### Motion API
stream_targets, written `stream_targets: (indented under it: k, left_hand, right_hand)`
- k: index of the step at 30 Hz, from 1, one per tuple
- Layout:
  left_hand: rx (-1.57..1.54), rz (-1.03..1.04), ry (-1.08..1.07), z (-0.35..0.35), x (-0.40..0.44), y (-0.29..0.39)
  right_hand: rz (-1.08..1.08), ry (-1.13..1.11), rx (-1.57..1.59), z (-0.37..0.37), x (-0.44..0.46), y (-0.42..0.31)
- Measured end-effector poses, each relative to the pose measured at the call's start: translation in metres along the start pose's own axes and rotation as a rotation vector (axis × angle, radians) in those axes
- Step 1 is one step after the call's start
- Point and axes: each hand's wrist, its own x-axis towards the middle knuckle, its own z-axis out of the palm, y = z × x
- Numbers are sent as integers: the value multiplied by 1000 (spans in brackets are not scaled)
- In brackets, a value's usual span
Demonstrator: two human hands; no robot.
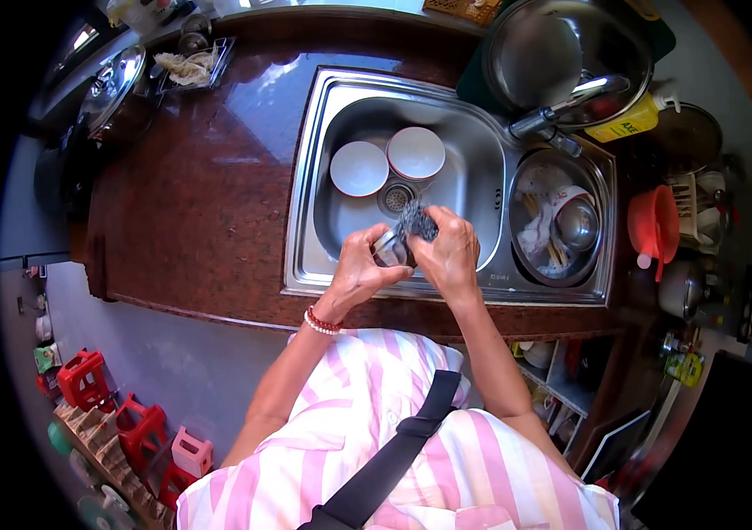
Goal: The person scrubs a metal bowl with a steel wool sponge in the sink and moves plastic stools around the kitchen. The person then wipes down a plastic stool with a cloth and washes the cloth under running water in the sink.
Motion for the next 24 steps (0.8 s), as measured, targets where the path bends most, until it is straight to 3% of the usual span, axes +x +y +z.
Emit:
stream_targets:
  k: [7, 12, 15, 20, 24]
  left_hand:
    - [-32, -46, 10, 4, -2, -3]
    - [60, -41, 8, 0, 0, -6]
    - [7, -72, -1, 4, -2, -10]
    - [-244, -179, -63, -2, -3, 2]
    - [-285, -226, -79, -4, -3, 2]
  right_hand:
    - [79, -74, -59, -4, 1, -1]
    - [-3, -37, -24, -5, -15, 2]
    - [96, -57, -30, 0, 1, 7]
    - [82, -111, 26, -7, -11, 0]
    - [148, -41, 31, 3, -2, 16]
